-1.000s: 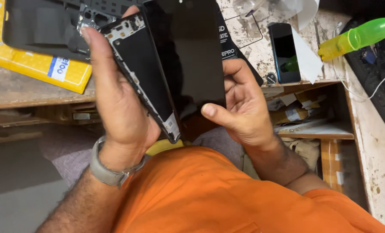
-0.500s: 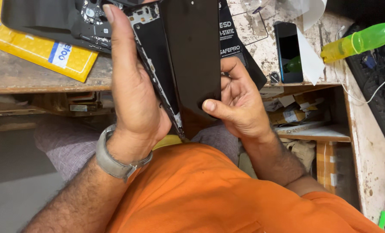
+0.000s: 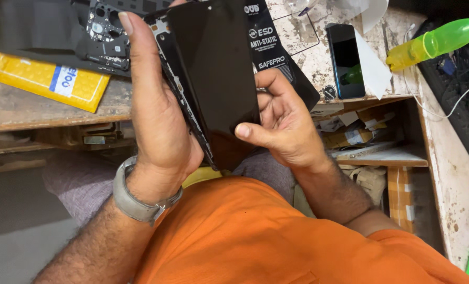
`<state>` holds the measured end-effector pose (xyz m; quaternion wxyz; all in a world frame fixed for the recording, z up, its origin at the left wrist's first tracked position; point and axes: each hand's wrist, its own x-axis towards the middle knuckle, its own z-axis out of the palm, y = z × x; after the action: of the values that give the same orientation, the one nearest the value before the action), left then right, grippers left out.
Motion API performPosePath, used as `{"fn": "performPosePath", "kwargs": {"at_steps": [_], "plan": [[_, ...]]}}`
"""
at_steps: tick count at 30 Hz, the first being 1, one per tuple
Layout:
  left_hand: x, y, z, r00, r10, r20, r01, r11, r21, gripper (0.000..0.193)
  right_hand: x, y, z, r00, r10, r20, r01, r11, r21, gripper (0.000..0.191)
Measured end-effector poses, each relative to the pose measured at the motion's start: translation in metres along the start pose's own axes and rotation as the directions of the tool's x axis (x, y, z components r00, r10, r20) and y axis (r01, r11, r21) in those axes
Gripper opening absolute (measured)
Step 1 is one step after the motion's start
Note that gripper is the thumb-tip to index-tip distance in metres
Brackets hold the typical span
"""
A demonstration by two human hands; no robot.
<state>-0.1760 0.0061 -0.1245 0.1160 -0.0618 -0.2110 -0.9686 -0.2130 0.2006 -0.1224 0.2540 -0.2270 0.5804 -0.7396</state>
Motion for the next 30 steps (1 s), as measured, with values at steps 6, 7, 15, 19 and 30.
{"fn": "performPosePath", "kwargs": {"at_steps": [6, 7, 15, 19, 30], "plan": [[0.004, -0.002, 0.003, 0.999, -0.03, -0.037, 0.031, 0.999, 0.012, 0.064, 0.002, -0.006, 0.002, 1.0, 0.004, 0.006, -0.004, 0.997, -0.072, 0.05], [0.004, -0.003, 0.003, 0.999, -0.033, -0.04, 0.033, 0.999, 0.009, 0.064, 0.001, -0.006, 0.002, 1.0, 0.007, -0.01, -0.008, 0.995, -0.104, 0.051], [0.006, -0.004, 0.004, 0.992, -0.116, -0.04, 0.116, 0.993, 0.001, 0.061, 0.001, -0.005, 0.002, 0.998, 0.022, -0.063, -0.032, 0.989, -0.147, 0.056], [0.009, -0.005, 0.005, 0.989, -0.138, -0.059, 0.137, 0.99, -0.014, 0.063, 0.003, -0.003, 0.001, 0.997, 0.029, -0.066, -0.041, 0.981, -0.187, 0.06], [0.012, -0.01, 0.003, 0.991, -0.081, -0.105, 0.084, 0.996, 0.02, 0.063, -0.001, 0.005, 0.002, 0.993, -0.113, -0.04, 0.105, 0.98, -0.169, 0.077]]}}
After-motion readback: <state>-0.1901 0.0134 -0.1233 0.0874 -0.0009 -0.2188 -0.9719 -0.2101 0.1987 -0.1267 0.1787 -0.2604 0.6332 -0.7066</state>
